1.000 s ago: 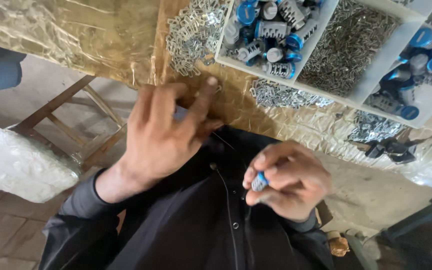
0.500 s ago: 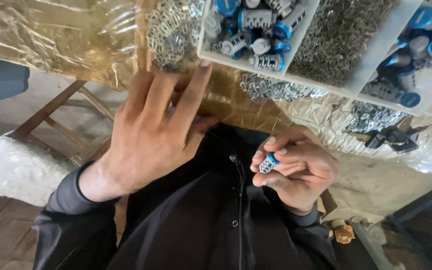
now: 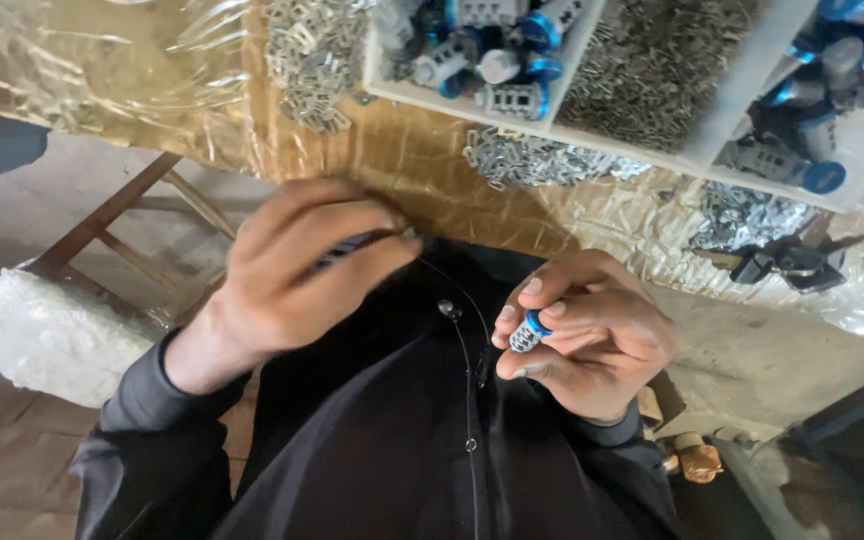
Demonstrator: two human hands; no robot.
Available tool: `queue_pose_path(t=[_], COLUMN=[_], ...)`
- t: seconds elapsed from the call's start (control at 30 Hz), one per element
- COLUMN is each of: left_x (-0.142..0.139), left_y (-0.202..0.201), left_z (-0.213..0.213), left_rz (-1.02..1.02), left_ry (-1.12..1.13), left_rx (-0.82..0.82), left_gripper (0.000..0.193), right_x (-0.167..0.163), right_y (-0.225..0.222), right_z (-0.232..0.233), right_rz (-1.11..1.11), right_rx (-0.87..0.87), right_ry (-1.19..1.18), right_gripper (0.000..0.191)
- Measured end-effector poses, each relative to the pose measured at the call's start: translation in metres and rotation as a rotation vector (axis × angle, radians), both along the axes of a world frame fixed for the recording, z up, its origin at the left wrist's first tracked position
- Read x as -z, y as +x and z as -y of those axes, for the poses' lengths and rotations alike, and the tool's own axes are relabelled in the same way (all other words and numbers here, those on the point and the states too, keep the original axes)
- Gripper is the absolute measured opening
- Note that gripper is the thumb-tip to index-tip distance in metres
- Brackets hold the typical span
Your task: The person sits at a workbench covered with lock parts and assembles lock cylinders by hand. They hold a small lock core in one hand and repeatedly pick tiny pins and springs from compartment trays, inserting them one at a time into the cylinder and pressing them into place with their fingers.
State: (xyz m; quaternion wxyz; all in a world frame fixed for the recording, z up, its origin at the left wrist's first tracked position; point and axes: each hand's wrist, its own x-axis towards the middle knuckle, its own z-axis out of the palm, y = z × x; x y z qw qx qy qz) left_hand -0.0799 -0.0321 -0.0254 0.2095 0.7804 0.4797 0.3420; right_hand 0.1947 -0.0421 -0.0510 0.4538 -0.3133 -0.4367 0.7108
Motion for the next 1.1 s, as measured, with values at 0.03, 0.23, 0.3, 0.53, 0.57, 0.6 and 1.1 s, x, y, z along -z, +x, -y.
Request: queue_pose_path(t=[0.03, 0.23, 0.3, 0.53, 0.57, 0.6, 1.1], left_x=[-0.002, -0.012, -0.009, 0.002, 0.002, 0.001, -0.006], left_y=[0.002, 0.036, 0.052, 0.069, 0.066, 0.062, 0.016], left_z=[0.001, 0.004, 0.002, 0.0, 0.001, 0.002, -0.002], left_rz=[0.101, 0.328, 0.383, 0.177, 0.075, 0.152, -0.484], left_ry=[-0.029, -0.279, -0.265, -0.122, -0.062, -0.144, -0.134], left_rx=[-0.053, -0.031, 0.081, 0.215, 0.227, 0.272, -0.222], left_gripper=[0.028, 0.029, 0.029, 0.021, 0.02, 0.018, 0.051], right_x=[-0.001, 0.0, 0.003, -0.005, -0.007, -0.01, -0.014], right_y=[0.001, 0.007, 0.01, 0.028, 0.027, 0.026, -0.013], right_z=[0.0, 0.006, 0.01, 0.023, 0.023, 0.023, -0.003], right_rz=[-0.01, -0.023, 0.027, 0.142, 0.146, 0.123, -0.098], right_rx=[0.005, 0.05, 0.072, 0.122, 0.112, 0.087, -0.057], right_ry=[0.011, -0.187, -0.138, -0.159, -0.192, -0.238, -0.299], right_gripper=[0.043, 0.046, 0.046, 0.042, 0.041, 0.039, 0.039])
